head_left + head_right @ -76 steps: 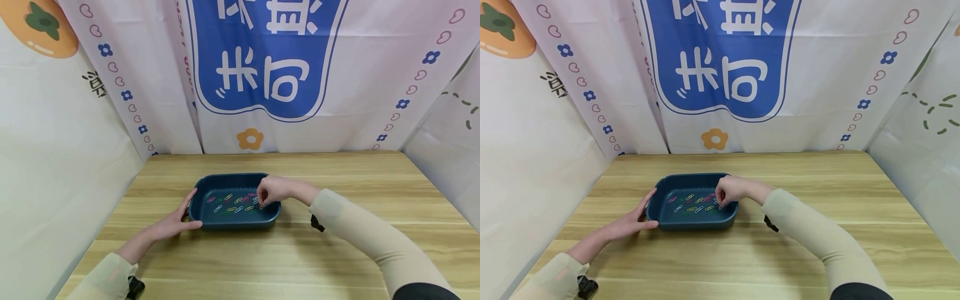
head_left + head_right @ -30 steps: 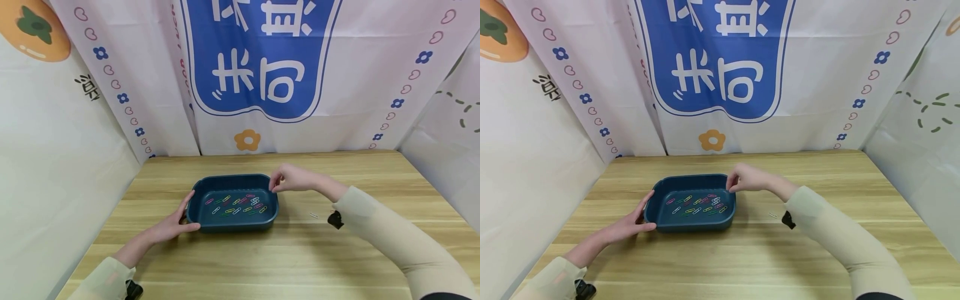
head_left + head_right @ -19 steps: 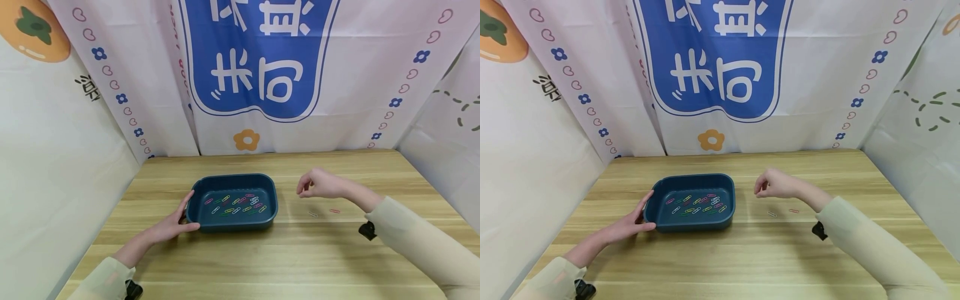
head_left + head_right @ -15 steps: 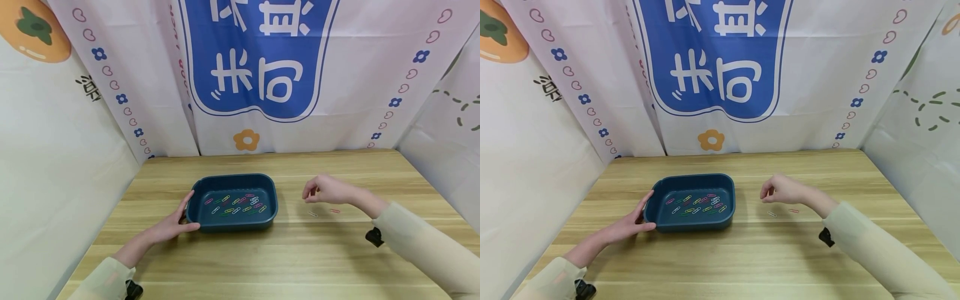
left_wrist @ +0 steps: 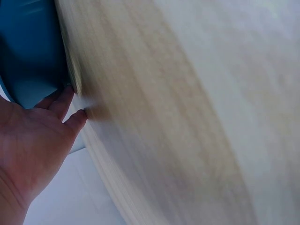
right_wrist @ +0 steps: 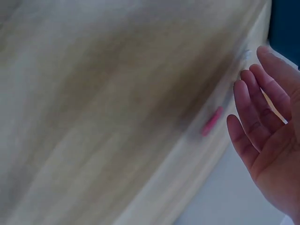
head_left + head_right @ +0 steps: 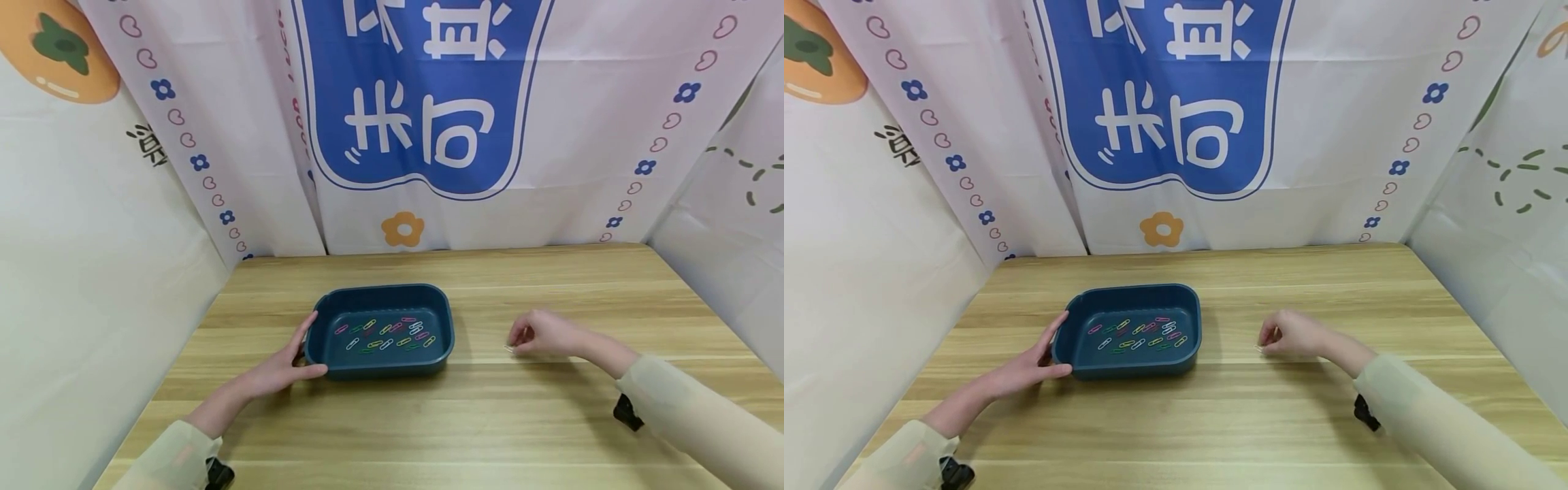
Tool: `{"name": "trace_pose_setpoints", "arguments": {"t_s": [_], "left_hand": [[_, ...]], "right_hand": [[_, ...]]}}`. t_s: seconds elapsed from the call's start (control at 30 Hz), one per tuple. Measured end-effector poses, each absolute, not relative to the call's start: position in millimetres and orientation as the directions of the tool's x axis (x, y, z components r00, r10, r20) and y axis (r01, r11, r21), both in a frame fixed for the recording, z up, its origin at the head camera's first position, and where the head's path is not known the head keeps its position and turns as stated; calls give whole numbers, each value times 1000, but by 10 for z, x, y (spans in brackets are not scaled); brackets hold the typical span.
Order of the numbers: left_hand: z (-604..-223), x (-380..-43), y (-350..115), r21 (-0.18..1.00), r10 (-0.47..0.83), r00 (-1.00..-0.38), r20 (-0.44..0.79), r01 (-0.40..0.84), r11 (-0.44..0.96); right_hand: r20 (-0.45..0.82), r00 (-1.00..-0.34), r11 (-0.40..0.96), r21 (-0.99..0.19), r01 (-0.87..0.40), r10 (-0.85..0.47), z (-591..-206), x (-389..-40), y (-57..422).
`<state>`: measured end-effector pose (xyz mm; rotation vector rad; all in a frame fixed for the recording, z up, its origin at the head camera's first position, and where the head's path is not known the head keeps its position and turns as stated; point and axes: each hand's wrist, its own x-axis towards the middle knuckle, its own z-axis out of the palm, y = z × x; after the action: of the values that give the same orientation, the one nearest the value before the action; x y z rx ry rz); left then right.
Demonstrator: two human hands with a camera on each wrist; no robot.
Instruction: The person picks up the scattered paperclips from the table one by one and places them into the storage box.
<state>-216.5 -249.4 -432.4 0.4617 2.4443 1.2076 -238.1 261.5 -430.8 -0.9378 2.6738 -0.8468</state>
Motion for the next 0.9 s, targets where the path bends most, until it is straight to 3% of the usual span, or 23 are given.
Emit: {"name": "trace_pose_setpoints", "arguments": {"t_s": [0.33,0.9], "left_hand": [[-4350,-2178,-2507,804,447,-876,-182,130,580],[-4318,-2159,-2496,792,437,-879,-188,128,597]], "right_hand": [[10,-808,666,-560,-493,-589,-4344,-2374,2607],[3,-785,642,-574,-509,-620,-4324,-2389,2593]]}}
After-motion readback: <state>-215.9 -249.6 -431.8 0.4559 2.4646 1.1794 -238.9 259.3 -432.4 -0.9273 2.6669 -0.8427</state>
